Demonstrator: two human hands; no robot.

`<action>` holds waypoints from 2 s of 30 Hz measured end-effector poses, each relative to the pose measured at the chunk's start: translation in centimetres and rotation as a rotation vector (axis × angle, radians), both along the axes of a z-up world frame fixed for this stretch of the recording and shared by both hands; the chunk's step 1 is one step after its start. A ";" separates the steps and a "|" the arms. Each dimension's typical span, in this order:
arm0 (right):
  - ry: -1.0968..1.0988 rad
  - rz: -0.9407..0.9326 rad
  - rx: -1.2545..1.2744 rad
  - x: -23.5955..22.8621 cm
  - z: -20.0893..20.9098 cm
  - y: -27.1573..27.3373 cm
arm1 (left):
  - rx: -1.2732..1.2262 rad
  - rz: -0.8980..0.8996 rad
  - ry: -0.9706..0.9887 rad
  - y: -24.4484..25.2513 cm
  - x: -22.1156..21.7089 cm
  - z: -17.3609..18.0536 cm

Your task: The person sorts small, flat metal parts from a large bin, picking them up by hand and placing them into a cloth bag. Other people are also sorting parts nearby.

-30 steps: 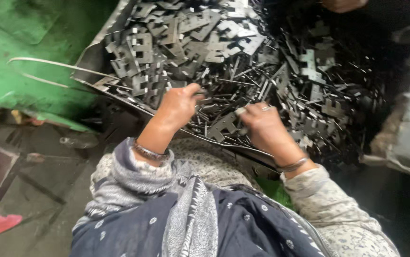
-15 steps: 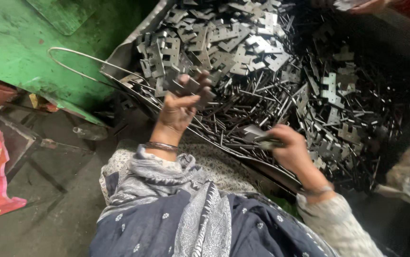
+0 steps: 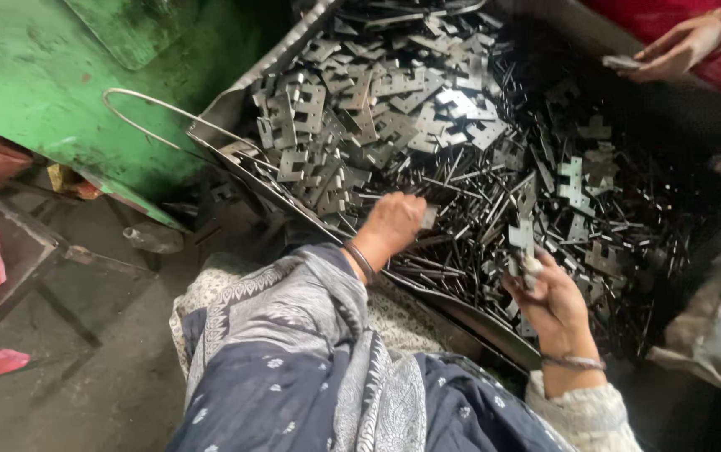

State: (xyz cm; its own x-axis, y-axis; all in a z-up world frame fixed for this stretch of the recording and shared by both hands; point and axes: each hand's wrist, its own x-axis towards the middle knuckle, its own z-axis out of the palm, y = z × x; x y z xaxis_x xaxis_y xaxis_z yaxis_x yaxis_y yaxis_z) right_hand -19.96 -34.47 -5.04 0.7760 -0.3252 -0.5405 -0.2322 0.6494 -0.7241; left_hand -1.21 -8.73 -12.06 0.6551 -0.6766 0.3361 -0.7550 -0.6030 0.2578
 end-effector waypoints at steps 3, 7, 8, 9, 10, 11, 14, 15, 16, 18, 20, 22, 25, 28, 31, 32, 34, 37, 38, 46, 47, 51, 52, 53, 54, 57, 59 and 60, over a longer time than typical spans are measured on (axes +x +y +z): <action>-0.151 0.072 0.134 2.1 1.1 2.5 | -0.010 -0.066 0.027 1.1 0.9 0.0; 0.071 0.098 0.094 4.2 3.1 6.6 | 0.095 -0.104 0.098 1.6 1.3 1.2; 0.054 0.114 0.086 4.5 3.3 7.2 | 0.103 -0.093 0.110 1.9 1.4 1.4; 0.036 0.129 0.078 4.6 3.3 7.7 | 0.072 -0.070 0.208 2.2 1.6 1.5; 0.022 0.137 0.074 4.4 3.2 7.9 | 0.045 -0.053 0.309 2.7 1.7 1.5; 0.010 0.174 -0.059 4.1 3.0 7.8 | 0.019 -0.035 0.410 3.2 1.9 1.4; -0.005 0.252 -0.424 2.8 3.2 5.4 | -0.116 0.067 0.447 4.2 2.7 1.0; -0.002 0.260 -0.520 2.3 3.4 4.4 | -0.298 0.057 0.483 4.4 2.9 0.8; 0.003 0.267 -0.618 1.8 3.7 3.6 | -0.483 0.047 0.517 4.6 3.0 0.8; 0.005 0.141 -0.384 1.1 4.9 1.8 | -0.894 0.045 0.715 5.0 3.2 1.0; -0.056 0.064 -0.286 0.6 6.2 0.8 | -1.346 0.070 1.051 5.1 2.8 1.8; -0.181 0.047 -0.321 0.8 6.8 1.0 | -1.588 0.042 1.515 5.4 1.3 3.1; -0.488 0.205 -0.880 2.0 6.9 2.9 | -1.764 -0.047 1.883 4.8 -2.0 5.4; -0.272 0.374 -1.298 3.7 6.0 6.7 | -1.567 -0.083 2.103 2.6 -5.2 6.3; -0.543 0.458 -1.679 3.4 5.8 10.7 | -1.624 0.047 2.221 0.6 -7.4 4.3; -0.476 0.452 -1.608 3.4 6.2 11.4 | -1.619 0.101 2.226 0.5 -7.5 3.4; -0.341 0.448 -1.469 3.4 8.0 10.9 | -1.527 -0.035 2.173 1.1 -7.4 2.0; -0.544 0.709 -1.826 3.7 10.8 7.5 | -1.391 -0.132 2.170 1.4 -7.1 1.9; -0.608 0.735 -1.941 3.6 11.1 6.7 | -1.340 -0.156 2.189 1.2 -7.2 2.3; -0.698 0.853 -1.562 3.6 4.7 11.3 | -1.530 0.030 2.196 -0.7 -8.9 4.0; -0.558 0.894 -1.560 3.1 4.3 11.8 | -1.527 0.115 2.185 -1.0 -9.1 4.0; -0.264 0.650 -1.450 2.2 4.5 11.5 | -1.243 0.015 1.861 -0.4 -8.8 6.9; -0.256 0.554 -1.003 2.5 4.6 11.1 | -1.128 0.063 1.762 0.5 -8.3 8.3; -0.262 0.432 -0.562 3.1 4.7 10.2 | -1.045 -0.174 1.567 1.9 -7.2 9.6; -0.277 0.263 -0.143 2.7 4.9 8.3 | -0.462 -0.004 1.329 3.5 -5.7 10.6; -0.239 -0.034 -0.194 0.6 5.5 0.1 | 0.165 0.339 0.410 7.7 -0.9 10.5; -0.347 -0.203 -0.559 -2.0 6.5 -6.3 | 0.319 0.299 0.295 9.5 2.0 8.8; -0.313 -0.262 -0.978 -2.8 6.6 -9.8 | 0.358 0.322 0.260 10.0 2.6 7.7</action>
State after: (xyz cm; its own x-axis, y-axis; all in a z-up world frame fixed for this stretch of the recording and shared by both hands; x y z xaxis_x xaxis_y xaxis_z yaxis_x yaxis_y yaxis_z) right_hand -22.81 -44.23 1.61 0.6780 -0.6879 0.2589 0.1178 -0.2460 -0.9621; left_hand 1.44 1.30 -4.37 0.8788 -0.4707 -0.0790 -0.4567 -0.8773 0.1473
